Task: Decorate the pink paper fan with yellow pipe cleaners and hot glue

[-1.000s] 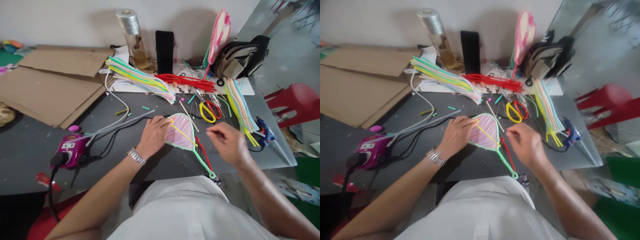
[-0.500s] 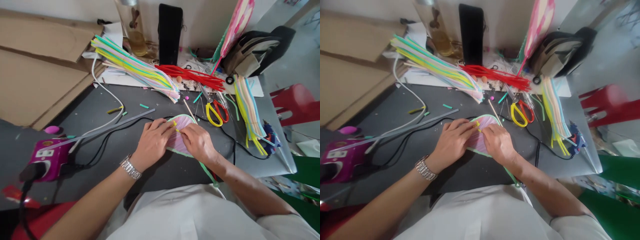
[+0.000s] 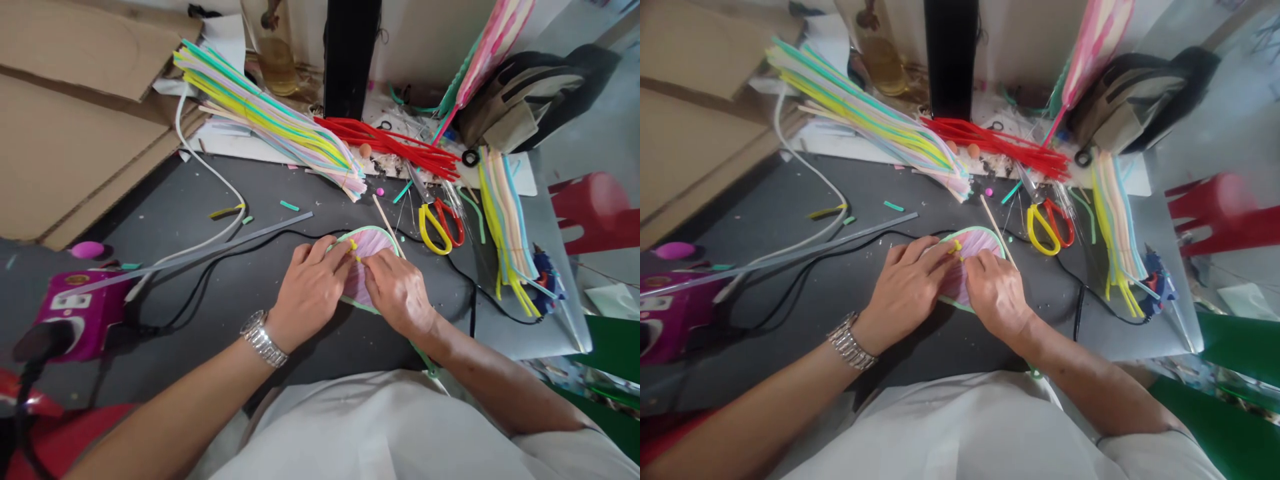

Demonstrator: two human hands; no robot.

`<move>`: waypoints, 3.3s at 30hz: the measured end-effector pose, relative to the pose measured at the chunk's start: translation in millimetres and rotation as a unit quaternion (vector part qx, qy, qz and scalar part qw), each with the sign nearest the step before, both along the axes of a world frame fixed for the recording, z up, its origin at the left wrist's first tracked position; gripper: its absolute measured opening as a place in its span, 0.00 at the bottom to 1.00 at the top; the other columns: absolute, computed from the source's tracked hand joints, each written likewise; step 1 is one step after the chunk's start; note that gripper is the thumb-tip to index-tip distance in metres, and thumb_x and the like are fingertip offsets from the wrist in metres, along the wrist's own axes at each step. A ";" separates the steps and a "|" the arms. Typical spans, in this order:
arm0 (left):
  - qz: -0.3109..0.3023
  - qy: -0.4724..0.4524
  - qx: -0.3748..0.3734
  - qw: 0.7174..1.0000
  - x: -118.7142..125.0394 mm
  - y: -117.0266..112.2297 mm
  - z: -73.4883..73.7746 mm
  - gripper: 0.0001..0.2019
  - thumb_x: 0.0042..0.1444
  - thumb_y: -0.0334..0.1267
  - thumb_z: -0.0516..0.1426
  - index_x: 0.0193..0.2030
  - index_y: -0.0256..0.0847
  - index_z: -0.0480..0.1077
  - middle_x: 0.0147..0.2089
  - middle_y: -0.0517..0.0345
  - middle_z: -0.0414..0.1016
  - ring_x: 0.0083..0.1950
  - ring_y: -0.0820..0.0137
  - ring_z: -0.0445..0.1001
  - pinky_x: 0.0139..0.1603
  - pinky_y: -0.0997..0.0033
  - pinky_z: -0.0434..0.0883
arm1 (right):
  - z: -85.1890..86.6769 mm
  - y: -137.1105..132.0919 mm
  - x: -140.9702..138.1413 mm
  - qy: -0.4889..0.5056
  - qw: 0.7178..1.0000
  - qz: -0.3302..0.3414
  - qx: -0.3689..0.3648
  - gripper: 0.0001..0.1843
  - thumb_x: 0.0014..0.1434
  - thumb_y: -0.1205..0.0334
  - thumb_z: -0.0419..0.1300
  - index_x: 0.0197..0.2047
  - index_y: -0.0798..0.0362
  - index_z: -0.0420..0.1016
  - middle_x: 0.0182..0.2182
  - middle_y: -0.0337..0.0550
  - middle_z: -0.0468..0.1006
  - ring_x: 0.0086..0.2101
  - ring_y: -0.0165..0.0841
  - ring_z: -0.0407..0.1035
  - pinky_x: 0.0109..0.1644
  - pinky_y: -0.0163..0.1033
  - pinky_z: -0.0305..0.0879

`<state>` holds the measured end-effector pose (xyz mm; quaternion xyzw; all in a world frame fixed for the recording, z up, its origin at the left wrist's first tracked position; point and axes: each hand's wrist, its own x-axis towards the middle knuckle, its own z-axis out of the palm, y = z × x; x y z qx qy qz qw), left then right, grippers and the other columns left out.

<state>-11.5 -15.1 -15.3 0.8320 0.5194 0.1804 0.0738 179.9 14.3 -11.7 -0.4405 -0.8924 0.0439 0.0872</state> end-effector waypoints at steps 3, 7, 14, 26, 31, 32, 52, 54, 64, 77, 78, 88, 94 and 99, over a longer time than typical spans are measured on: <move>-0.010 -0.012 -0.001 1.000 -2.0 0.2 -0.3 0.17 0.73 0.32 0.48 0.59 0.37 0.74 0.64 0.49 0.76 0.64 0.53 0.67 0.54 0.52 0.64 | 4.7 -4.2 -1.4 -0.023 0.999 -0.026 -0.001 0.10 0.69 0.70 0.54 0.39 0.53 0.76 0.35 0.47 0.78 0.30 0.35 0.66 0.35 0.42 0.53; -0.015 -0.028 -0.001 1.000 -5.6 0.0 -0.6 0.17 0.72 0.32 0.49 0.60 0.40 0.74 0.65 0.49 0.76 0.67 0.53 0.66 0.56 0.52 0.65 | 8.1 -4.0 -0.5 -0.026 0.999 -0.016 0.012 0.10 0.66 0.72 0.54 0.39 0.53 0.76 0.34 0.47 0.78 0.32 0.37 0.65 0.38 0.43 0.53; -0.014 -0.021 -0.009 1.000 -5.2 -1.1 -2.0 0.16 0.72 0.33 0.50 0.60 0.41 0.74 0.67 0.51 0.75 0.68 0.52 0.65 0.57 0.50 0.64 | 5.8 0.3 1.3 0.006 0.999 0.003 -0.040 0.11 0.65 0.73 0.53 0.39 0.53 0.77 0.34 0.47 0.77 0.38 0.39 0.68 0.41 0.44 0.53; -0.018 -0.012 -0.009 1.000 -3.0 -2.2 -1.4 0.17 0.73 0.34 0.48 0.59 0.38 0.75 0.67 0.47 0.73 0.69 0.51 0.63 0.57 0.50 0.64 | 6.5 12.1 7.4 0.030 0.997 0.030 -0.058 0.13 0.65 0.72 0.52 0.39 0.53 0.78 0.36 0.47 0.77 0.38 0.39 0.69 0.40 0.44 0.55; -0.010 -0.040 -0.009 0.999 -3.2 -1.7 -1.8 0.17 0.72 0.32 0.49 0.59 0.38 0.75 0.65 0.45 0.75 0.68 0.53 0.65 0.57 0.51 0.66 | 5.3 10.6 7.9 0.028 0.998 0.022 -0.052 0.13 0.66 0.72 0.52 0.40 0.53 0.77 0.37 0.47 0.77 0.37 0.39 0.68 0.40 0.44 0.55; -0.008 -0.050 -0.006 0.999 -4.3 -1.5 -1.9 0.17 0.71 0.32 0.50 0.61 0.38 0.74 0.64 0.45 0.76 0.67 0.53 0.66 0.56 0.51 0.66 | 5.2 10.5 8.5 0.037 0.998 0.013 -0.053 0.13 0.67 0.71 0.52 0.41 0.53 0.77 0.37 0.47 0.78 0.37 0.39 0.68 0.41 0.44 0.55; -0.023 -0.016 -0.020 0.999 2.0 -4.3 -0.8 0.17 0.72 0.34 0.49 0.59 0.39 0.75 0.62 0.45 0.76 0.63 0.53 0.68 0.55 0.53 0.67 | 1.0 5.5 8.1 0.032 0.998 0.019 -0.047 0.14 0.69 0.71 0.51 0.39 0.53 0.77 0.34 0.47 0.76 0.36 0.39 0.68 0.40 0.44 0.57; -0.022 -0.013 -0.018 1.000 2.0 -4.4 -1.4 0.16 0.73 0.34 0.49 0.59 0.38 0.74 0.63 0.46 0.76 0.63 0.53 0.68 0.55 0.53 0.66 | 1.6 5.3 7.9 0.040 0.998 0.015 -0.047 0.13 0.69 0.70 0.51 0.39 0.53 0.77 0.35 0.47 0.77 0.36 0.39 0.68 0.40 0.43 0.58; -0.023 -0.030 0.000 0.999 -2.0 -3.4 1.7 0.16 0.74 0.33 0.48 0.59 0.38 0.74 0.61 0.49 0.79 0.64 0.55 0.69 0.56 0.54 0.63 | 4.4 8.8 7.0 0.032 0.998 0.016 -0.051 0.15 0.72 0.67 0.50 0.37 0.53 0.76 0.33 0.46 0.77 0.35 0.37 0.68 0.40 0.42 0.56; -0.028 -0.006 0.001 1.000 -1.5 -3.0 -1.3 0.15 0.74 0.34 0.49 0.57 0.36 0.75 0.62 0.48 0.77 0.63 0.54 0.68 0.53 0.54 0.66 | 2.4 15.8 8.4 0.046 0.995 0.060 -0.062 0.13 0.70 0.70 0.52 0.40 0.54 0.77 0.35 0.46 0.77 0.37 0.37 0.69 0.41 0.41 0.58; -0.029 -0.006 0.000 1.000 -1.2 -3.1 -1.3 0.15 0.73 0.34 0.49 0.56 0.36 0.75 0.62 0.48 0.77 0.63 0.54 0.68 0.53 0.54 0.66 | 2.8 16.3 8.6 0.042 0.996 0.062 -0.057 0.13 0.70 0.69 0.52 0.40 0.54 0.77 0.35 0.46 0.77 0.37 0.37 0.69 0.41 0.42 0.58; -0.026 -0.010 0.004 1.000 -1.5 -3.2 -1.4 0.16 0.74 0.34 0.49 0.57 0.34 0.74 0.62 0.47 0.77 0.62 0.54 0.69 0.52 0.55 0.66 | 4.9 13.1 9.5 0.033 0.998 0.053 -0.033 0.13 0.70 0.70 0.52 0.39 0.54 0.77 0.33 0.47 0.76 0.35 0.38 0.69 0.39 0.42 0.57; -0.021 -0.039 0.001 0.999 -3.3 -1.6 -3.5 0.16 0.71 0.33 0.52 0.62 0.35 0.72 0.62 0.48 0.77 0.64 0.55 0.67 0.55 0.54 0.66 | 5.8 9.4 14.6 0.045 0.997 0.029 -0.061 0.10 0.68 0.69 0.54 0.43 0.55 0.77 0.35 0.47 0.77 0.36 0.38 0.70 0.39 0.42 0.58; -0.020 -0.015 -0.010 1.000 -1.2 -2.7 -2.8 0.15 0.72 0.33 0.50 0.59 0.37 0.74 0.63 0.49 0.76 0.63 0.54 0.68 0.54 0.53 0.65 | 3.1 4.5 11.1 0.038 0.996 0.045 -0.061 0.13 0.68 0.71 0.51 0.43 0.55 0.78 0.33 0.47 0.76 0.35 0.38 0.68 0.39 0.42 0.57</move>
